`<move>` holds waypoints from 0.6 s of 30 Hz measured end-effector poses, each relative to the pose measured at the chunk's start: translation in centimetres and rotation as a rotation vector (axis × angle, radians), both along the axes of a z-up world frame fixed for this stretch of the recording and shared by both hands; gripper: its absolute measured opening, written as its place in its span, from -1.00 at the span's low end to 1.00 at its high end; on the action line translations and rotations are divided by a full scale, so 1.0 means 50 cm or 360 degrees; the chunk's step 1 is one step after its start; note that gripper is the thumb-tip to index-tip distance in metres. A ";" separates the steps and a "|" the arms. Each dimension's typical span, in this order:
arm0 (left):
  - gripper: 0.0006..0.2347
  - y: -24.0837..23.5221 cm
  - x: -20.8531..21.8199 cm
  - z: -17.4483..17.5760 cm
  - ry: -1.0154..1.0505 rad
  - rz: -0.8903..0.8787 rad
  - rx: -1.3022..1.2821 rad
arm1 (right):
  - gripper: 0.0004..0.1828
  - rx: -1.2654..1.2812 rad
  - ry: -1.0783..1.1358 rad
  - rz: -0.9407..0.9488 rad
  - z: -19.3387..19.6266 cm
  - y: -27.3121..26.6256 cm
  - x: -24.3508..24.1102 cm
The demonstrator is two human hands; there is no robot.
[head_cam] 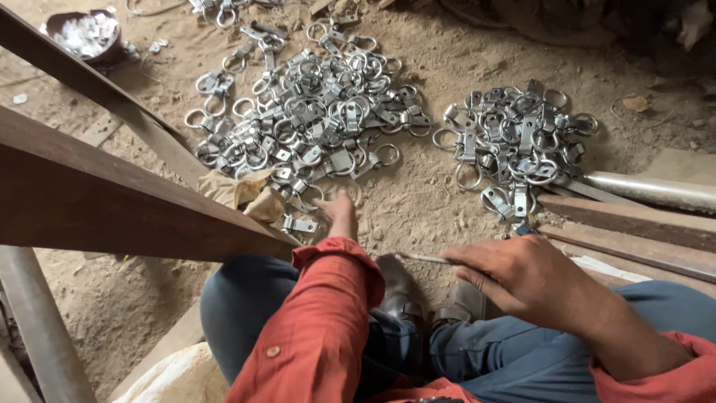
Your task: The person assembles metal clamps by inserting a bolt through a metal loop and bracket, then using a wrench to tighten a nut onto the bolt while holding the assembly by hand.
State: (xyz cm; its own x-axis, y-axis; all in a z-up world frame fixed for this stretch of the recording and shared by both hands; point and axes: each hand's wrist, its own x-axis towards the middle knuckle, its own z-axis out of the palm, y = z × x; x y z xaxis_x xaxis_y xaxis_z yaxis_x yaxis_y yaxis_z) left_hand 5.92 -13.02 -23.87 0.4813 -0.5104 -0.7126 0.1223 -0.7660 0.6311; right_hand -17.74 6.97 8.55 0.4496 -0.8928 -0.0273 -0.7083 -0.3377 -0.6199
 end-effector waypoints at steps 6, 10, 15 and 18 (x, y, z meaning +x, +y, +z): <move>-0.08 -0.051 0.025 -0.080 -0.0170 0.0092 -0.0025 | -0.66 -0.0095 0.0066 -0.0052 -0.016 0.005 -0.008; -0.22 -0.076 0.036 -0.094 -0.0345 -0.0316 0.0062 | -0.58 0.0137 0.0099 -0.0128 -0.009 0.004 -0.003; -0.29 -0.058 0.051 -0.101 -0.0603 -0.0768 0.0200 | -0.66 -0.0037 0.0046 -0.0025 -0.016 0.005 -0.002; -0.36 -0.066 0.080 -0.090 -0.0772 -0.1031 0.0276 | -0.69 -0.0007 0.0053 -0.0047 -0.016 0.006 -0.003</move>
